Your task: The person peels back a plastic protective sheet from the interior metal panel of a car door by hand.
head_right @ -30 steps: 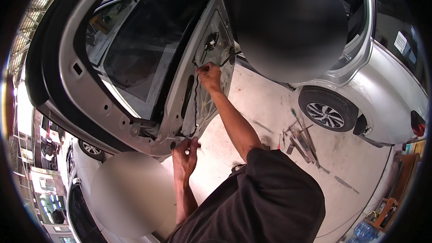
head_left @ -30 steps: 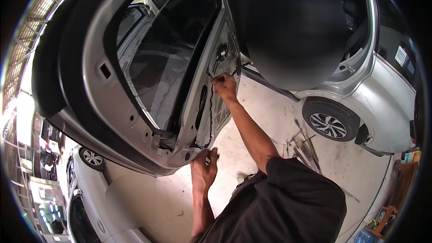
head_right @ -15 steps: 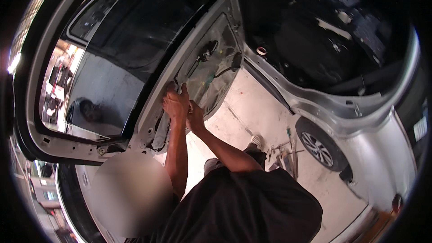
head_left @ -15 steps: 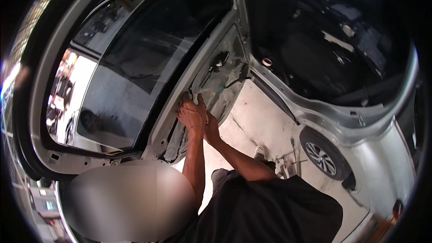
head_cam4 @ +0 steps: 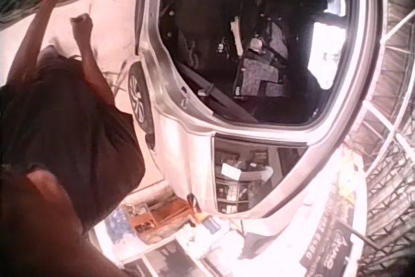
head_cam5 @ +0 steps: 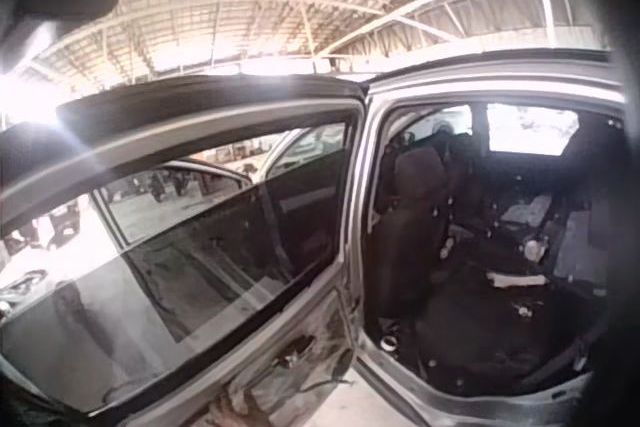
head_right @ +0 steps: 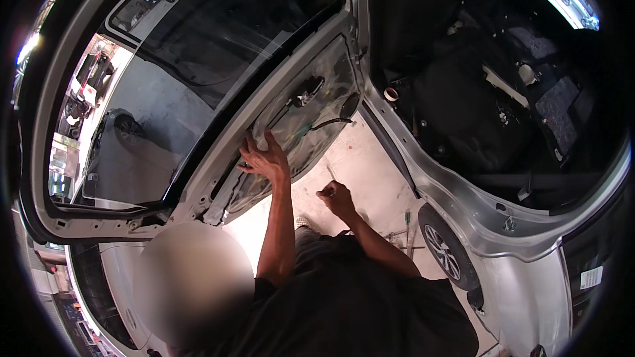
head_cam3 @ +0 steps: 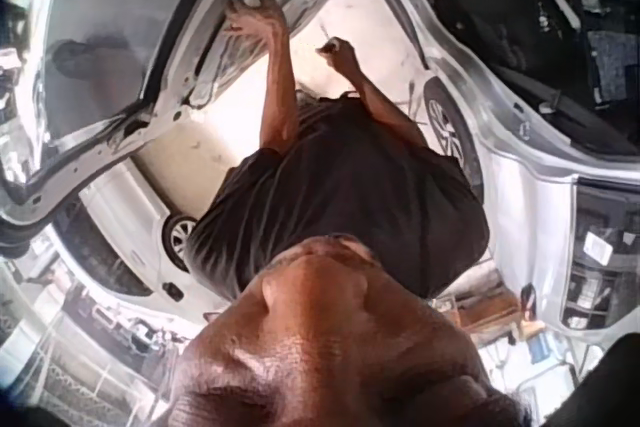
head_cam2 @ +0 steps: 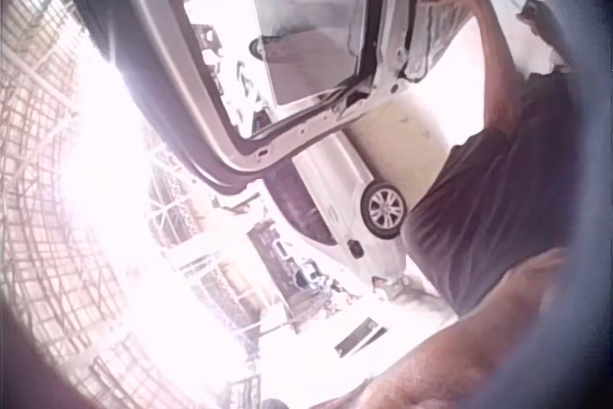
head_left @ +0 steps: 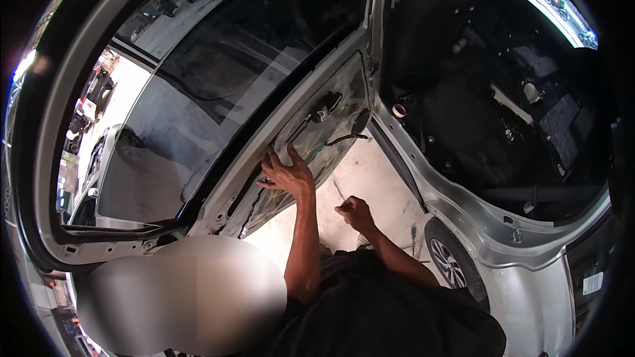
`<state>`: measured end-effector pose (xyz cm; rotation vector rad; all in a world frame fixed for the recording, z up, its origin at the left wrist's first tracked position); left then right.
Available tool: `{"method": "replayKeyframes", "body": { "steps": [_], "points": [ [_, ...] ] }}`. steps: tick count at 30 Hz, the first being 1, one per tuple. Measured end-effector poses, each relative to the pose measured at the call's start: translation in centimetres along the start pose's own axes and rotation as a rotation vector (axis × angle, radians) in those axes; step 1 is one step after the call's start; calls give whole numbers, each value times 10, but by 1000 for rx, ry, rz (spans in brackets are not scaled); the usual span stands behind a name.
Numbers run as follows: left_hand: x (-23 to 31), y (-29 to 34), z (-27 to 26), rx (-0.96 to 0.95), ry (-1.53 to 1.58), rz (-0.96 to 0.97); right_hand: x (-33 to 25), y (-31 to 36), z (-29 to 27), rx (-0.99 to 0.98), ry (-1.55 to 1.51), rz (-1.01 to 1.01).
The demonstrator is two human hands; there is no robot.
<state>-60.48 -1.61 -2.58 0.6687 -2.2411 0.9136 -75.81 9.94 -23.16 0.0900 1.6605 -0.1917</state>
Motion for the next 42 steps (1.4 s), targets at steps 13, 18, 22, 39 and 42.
{"method": "replayKeyframes", "body": {
  "steps": [13,18,22,39,42],
  "points": [
    [-4,-31,-29,-153,-133,140,18,-6,-7,-107,77,229],
    [9,-28,-31,-234,-186,79,-26,-56,24,-117,-57,-12],
    [28,-17,-25,-155,-185,41,-75,-101,23,-70,-111,-196],
    [25,-15,-27,-117,-161,152,-100,-228,-46,-105,-63,-398],
    [22,-7,-29,-107,-189,181,-128,-268,-81,116,-31,-617]
  ]
}}
Point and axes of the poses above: each hand's wrist, its own y-axis away from the middle knuckle, its own z-axis out of the palm, x = y × z, the point moved 8 cm from there along -y, towards the middle knuckle, and after that the axes turned 13 degrees about -z, right-handed, at the moved point
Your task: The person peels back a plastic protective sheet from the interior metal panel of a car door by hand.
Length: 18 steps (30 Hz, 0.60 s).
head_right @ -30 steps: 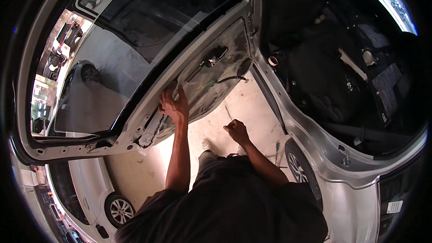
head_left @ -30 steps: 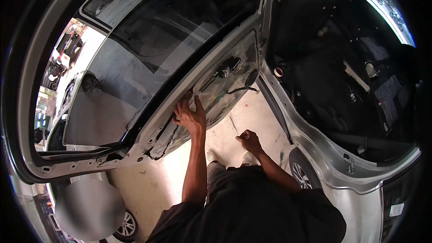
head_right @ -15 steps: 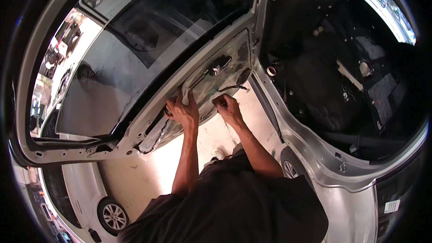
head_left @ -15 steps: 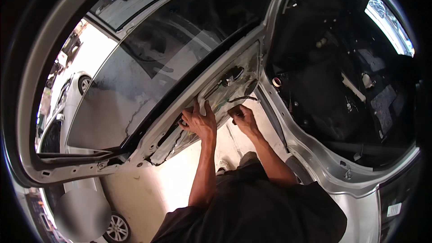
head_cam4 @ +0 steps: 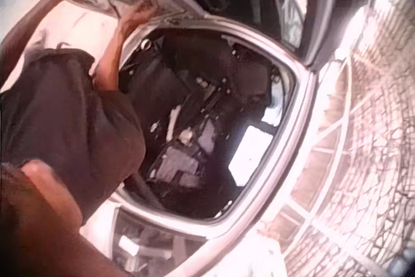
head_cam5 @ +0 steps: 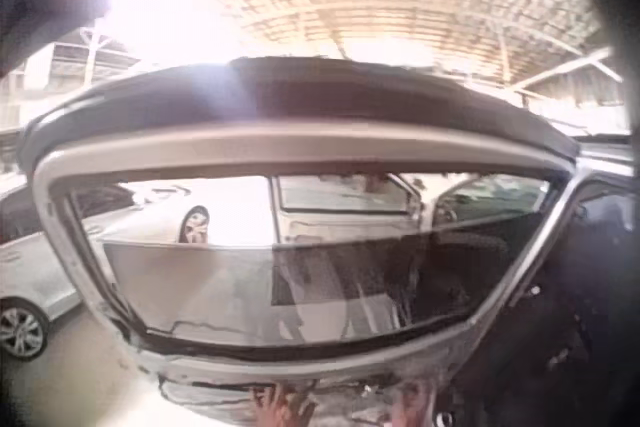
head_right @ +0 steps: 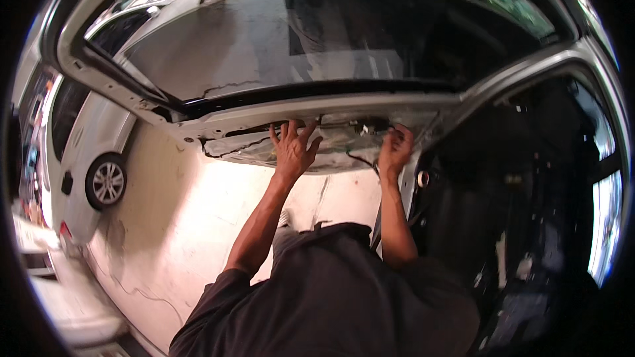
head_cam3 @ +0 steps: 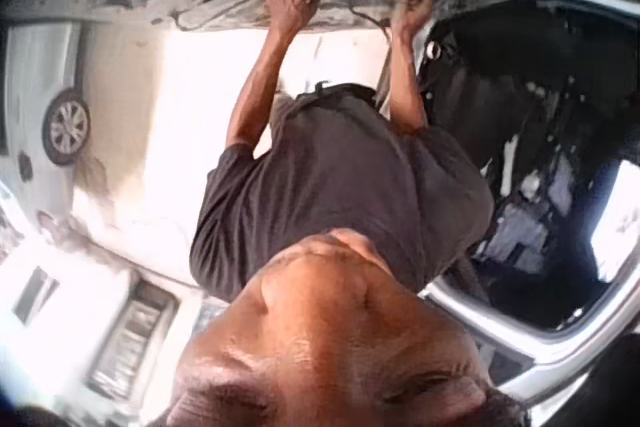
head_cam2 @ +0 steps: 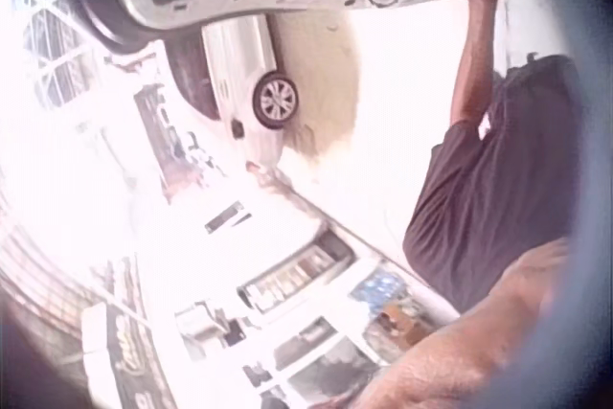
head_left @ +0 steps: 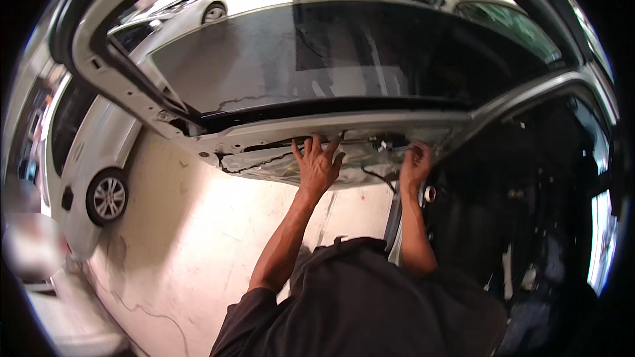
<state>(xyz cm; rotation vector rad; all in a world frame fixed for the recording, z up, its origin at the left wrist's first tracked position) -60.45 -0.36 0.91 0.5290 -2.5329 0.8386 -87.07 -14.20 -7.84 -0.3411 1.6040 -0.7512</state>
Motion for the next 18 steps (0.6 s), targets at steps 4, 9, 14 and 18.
{"method": "replayKeyframes", "body": {
  "steps": [4,9,14,18],
  "points": [
    [7,5,-3,118,21,-32,-45,-51,-17,-15,202,-142],
    [-7,3,3,185,224,-325,-102,-80,-17,-90,361,-495],
    [26,-6,9,245,-139,-219,-94,-82,6,-256,389,-597],
    [26,-11,13,219,-206,-384,-85,-82,16,-373,510,-575]
  ]
}}
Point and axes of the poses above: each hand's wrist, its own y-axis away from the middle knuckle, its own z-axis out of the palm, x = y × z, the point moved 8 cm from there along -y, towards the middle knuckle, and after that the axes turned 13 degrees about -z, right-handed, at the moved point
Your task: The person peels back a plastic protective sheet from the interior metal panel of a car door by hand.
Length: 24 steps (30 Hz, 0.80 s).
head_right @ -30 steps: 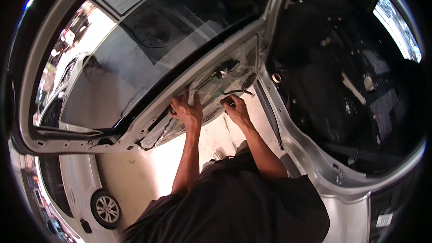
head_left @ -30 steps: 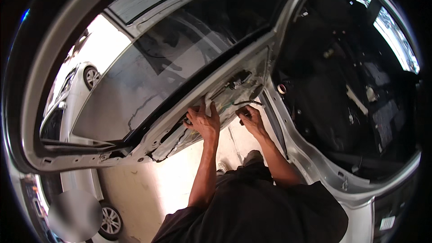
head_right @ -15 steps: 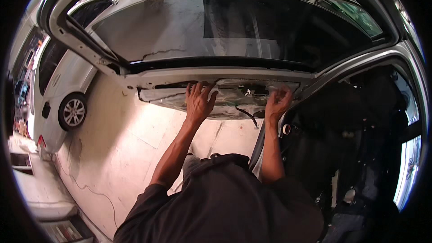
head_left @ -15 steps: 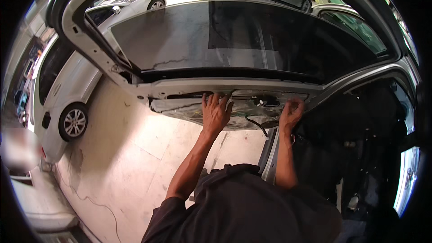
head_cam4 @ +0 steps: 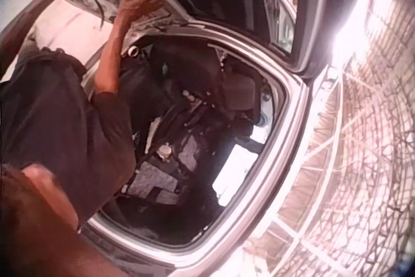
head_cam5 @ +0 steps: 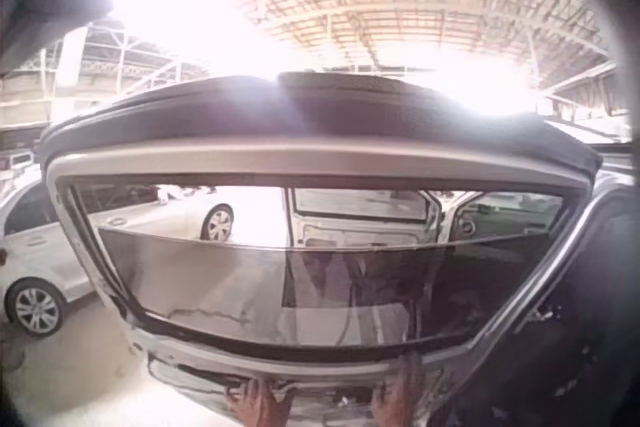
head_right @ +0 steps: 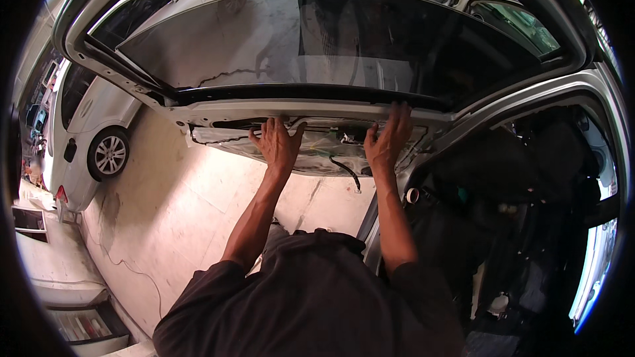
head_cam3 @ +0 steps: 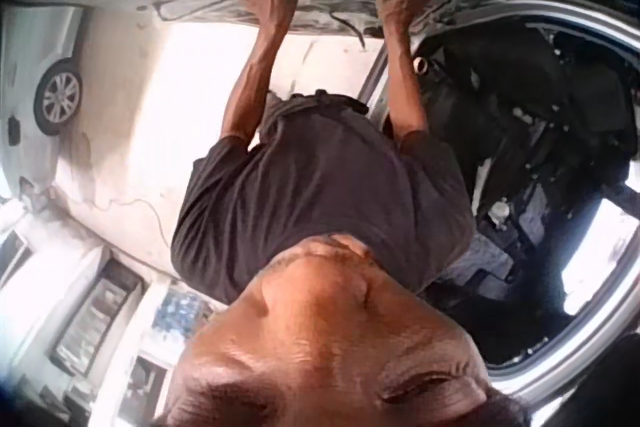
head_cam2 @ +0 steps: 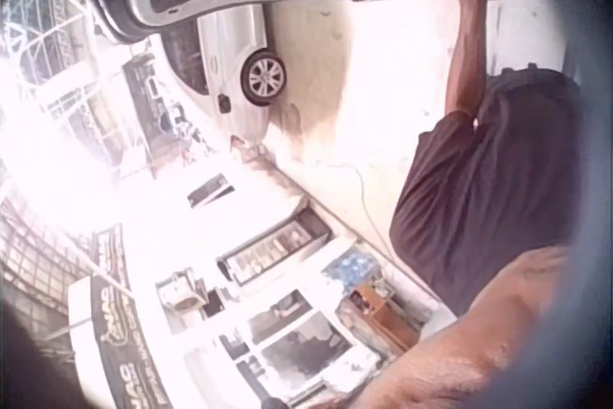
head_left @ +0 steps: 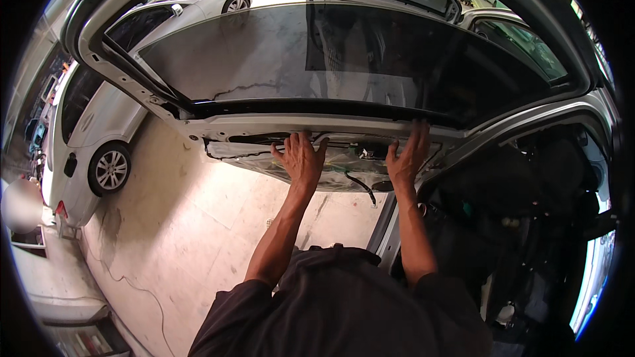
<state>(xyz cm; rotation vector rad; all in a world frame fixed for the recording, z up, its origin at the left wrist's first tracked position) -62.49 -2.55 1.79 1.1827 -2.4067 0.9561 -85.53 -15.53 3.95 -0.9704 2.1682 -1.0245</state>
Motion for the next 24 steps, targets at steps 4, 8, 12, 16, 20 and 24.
{"method": "replayKeyframes", "body": {
  "steps": [4,8,12,16,20,24],
  "points": [
    [8,-2,4,0,-8,79,1,-1,3,-106,9,18],
    [21,6,-1,78,26,226,4,4,5,-185,12,30],
    [16,11,9,-92,88,444,0,0,5,-123,-38,22],
    [4,12,-1,-74,239,364,-1,-5,2,-106,-43,36],
    [12,3,3,-103,94,99,1,-2,5,-114,-42,12],
    [23,8,9,-5,77,102,-2,-3,2,-105,-58,-5]
  ]
}}
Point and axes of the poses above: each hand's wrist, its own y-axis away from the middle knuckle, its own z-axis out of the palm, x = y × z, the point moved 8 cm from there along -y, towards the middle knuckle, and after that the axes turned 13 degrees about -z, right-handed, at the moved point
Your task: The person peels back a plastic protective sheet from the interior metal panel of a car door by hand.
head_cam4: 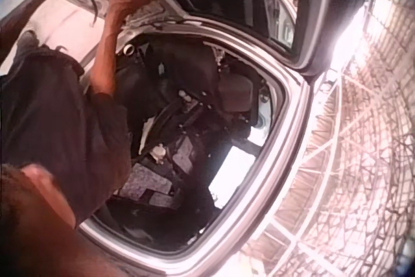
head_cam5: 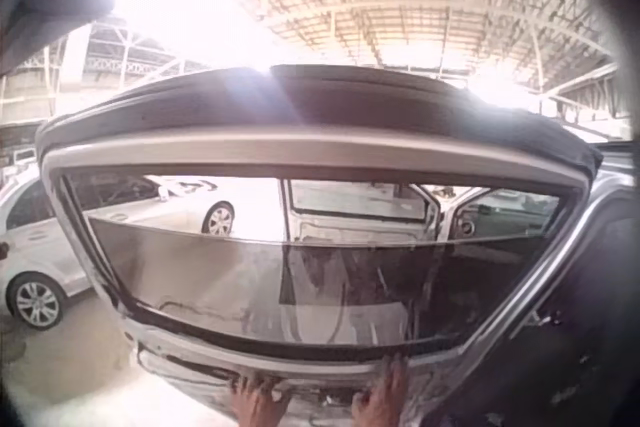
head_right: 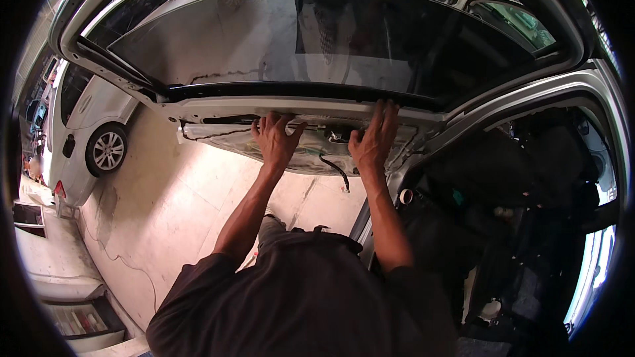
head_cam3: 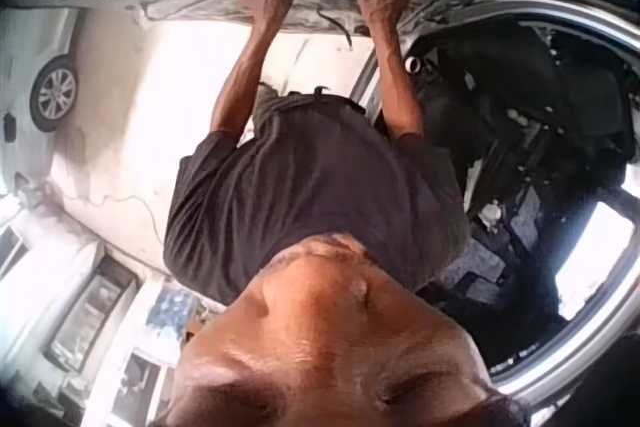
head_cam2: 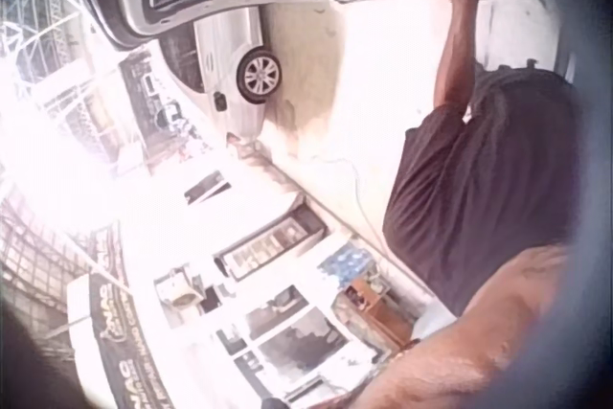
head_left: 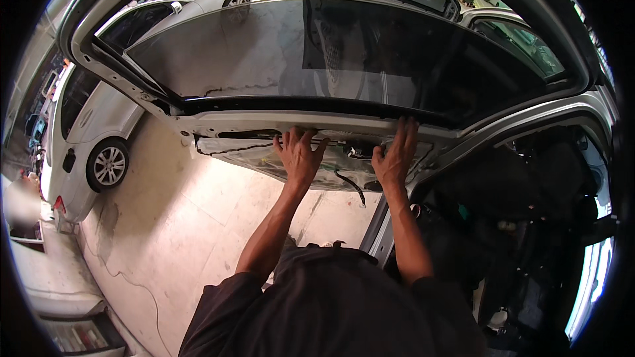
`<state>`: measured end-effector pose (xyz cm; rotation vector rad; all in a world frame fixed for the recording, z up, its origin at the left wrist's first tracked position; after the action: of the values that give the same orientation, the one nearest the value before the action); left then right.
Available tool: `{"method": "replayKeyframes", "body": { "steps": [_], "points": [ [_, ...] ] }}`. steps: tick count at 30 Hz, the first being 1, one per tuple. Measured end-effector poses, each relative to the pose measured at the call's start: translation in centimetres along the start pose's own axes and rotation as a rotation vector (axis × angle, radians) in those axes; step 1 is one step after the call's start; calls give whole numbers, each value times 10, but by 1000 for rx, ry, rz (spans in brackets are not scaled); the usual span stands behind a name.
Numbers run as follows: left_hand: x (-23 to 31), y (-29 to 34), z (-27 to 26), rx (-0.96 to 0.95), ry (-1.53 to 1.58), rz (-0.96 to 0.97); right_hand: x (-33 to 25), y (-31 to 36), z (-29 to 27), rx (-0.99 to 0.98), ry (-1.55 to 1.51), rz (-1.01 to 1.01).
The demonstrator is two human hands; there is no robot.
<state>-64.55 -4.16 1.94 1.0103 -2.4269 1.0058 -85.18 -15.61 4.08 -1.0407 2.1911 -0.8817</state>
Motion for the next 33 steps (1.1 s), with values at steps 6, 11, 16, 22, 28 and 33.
{"method": "replayKeyframes", "body": {
  "steps": [6,11,16,22,28,33],
  "points": [
    [-8,11,9,-12,55,262,-5,1,6,-20,-49,32],
    [-10,2,6,-117,42,101,0,-3,-1,-24,3,15],
    [3,4,3,-17,23,16,-4,-4,1,-58,-31,-4],
    [11,16,5,-6,83,240,-3,-5,2,-59,-25,-1],
    [-2,12,2,-85,50,-10,1,-2,-3,-76,-39,-1],
    [17,10,2,-17,70,-61,-1,-3,-7,-85,-61,-16]
  ]
}}
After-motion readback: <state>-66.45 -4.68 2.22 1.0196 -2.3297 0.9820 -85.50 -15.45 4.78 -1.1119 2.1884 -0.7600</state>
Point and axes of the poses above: each hand's wrist, its own y-axis away from the middle knuckle, its own z-axis out of the palm, x = y × z, the point moved 8 cm from there along -y, towards the middle knuckle, and after that the axes turned 13 degrees about -z, right-handed, at the moved point
